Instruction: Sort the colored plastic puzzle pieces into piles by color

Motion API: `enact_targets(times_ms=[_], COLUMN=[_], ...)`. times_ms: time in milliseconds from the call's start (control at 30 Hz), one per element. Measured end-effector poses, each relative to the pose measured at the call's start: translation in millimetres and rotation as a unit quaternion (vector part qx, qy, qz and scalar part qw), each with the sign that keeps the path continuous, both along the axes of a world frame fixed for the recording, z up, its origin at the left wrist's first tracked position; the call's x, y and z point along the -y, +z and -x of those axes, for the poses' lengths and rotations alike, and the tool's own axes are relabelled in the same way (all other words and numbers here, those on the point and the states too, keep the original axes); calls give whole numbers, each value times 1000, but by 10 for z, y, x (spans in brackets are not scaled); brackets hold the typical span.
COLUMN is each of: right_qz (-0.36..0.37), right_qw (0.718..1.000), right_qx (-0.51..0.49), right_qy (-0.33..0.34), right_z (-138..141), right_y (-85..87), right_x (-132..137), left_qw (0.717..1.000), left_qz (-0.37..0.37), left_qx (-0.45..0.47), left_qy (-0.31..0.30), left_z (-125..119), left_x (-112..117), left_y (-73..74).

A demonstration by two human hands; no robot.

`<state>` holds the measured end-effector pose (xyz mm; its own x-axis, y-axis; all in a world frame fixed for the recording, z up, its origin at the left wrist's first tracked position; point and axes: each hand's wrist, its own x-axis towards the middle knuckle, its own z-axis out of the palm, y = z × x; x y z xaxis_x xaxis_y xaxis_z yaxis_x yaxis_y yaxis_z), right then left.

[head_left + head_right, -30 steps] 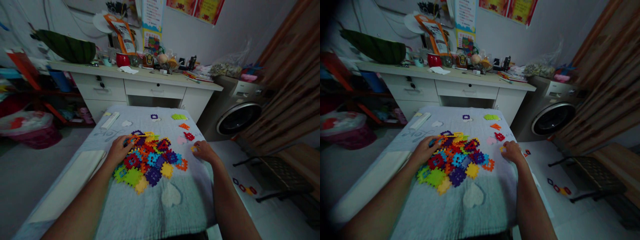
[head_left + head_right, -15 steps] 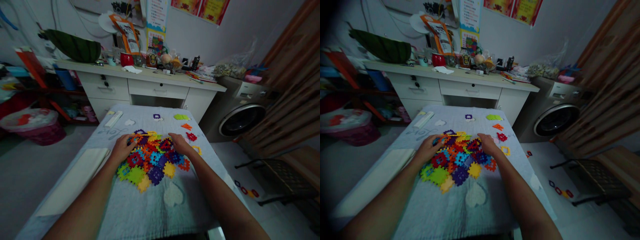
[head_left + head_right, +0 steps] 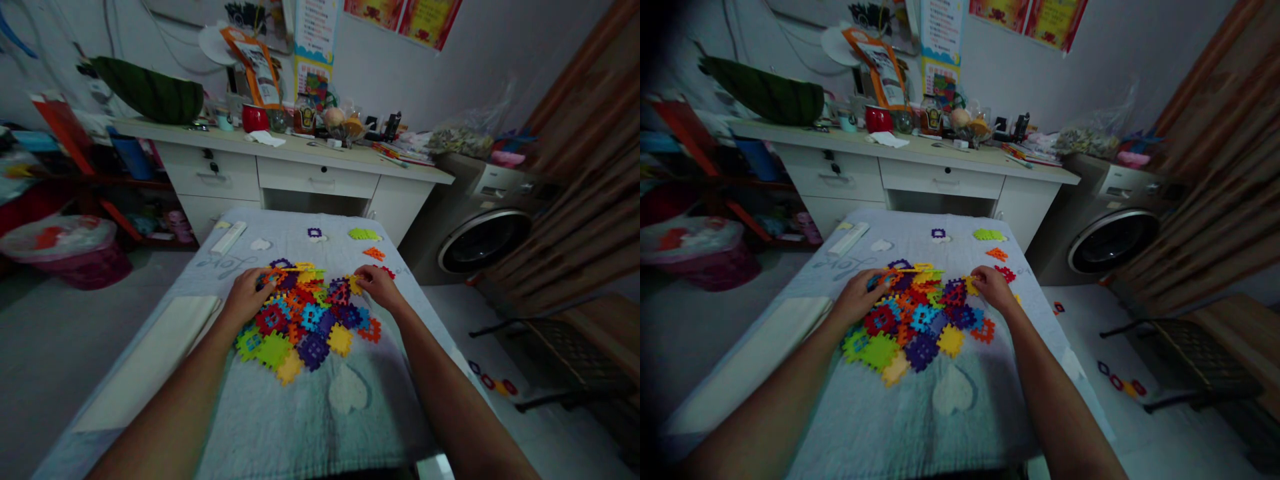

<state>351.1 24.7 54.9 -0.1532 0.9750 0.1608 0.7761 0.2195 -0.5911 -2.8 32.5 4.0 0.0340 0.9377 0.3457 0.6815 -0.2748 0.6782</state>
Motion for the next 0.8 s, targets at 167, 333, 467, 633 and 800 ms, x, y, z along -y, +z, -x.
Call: enact_targets(times_ms=[167, 333, 467, 633, 800], right_qz=[-77, -110, -50, -41, -9], right_qw=[991, 974, 981, 983, 983], right_qx=[-9, 109, 166, 170, 177], right_qy=[-109, -168, -86, -58, -38], right_z=[-486, -793, -801, -782, -780], right_y=[50, -13, -128, -173, -238], right_x=[179, 433, 627, 708, 665], left_qw=[1000, 1000, 1000, 1000, 1000], left_qz=[-3, -1, 1, 1, 7], left_qx=[-2, -12, -19, -16, -20], left_qy=[-6, -3, -2, -3, 1], left_z=[-3, 1, 7, 3, 1], left_x=[3, 3, -6, 1, 8], left_y=[7, 8, -3, 11, 8])
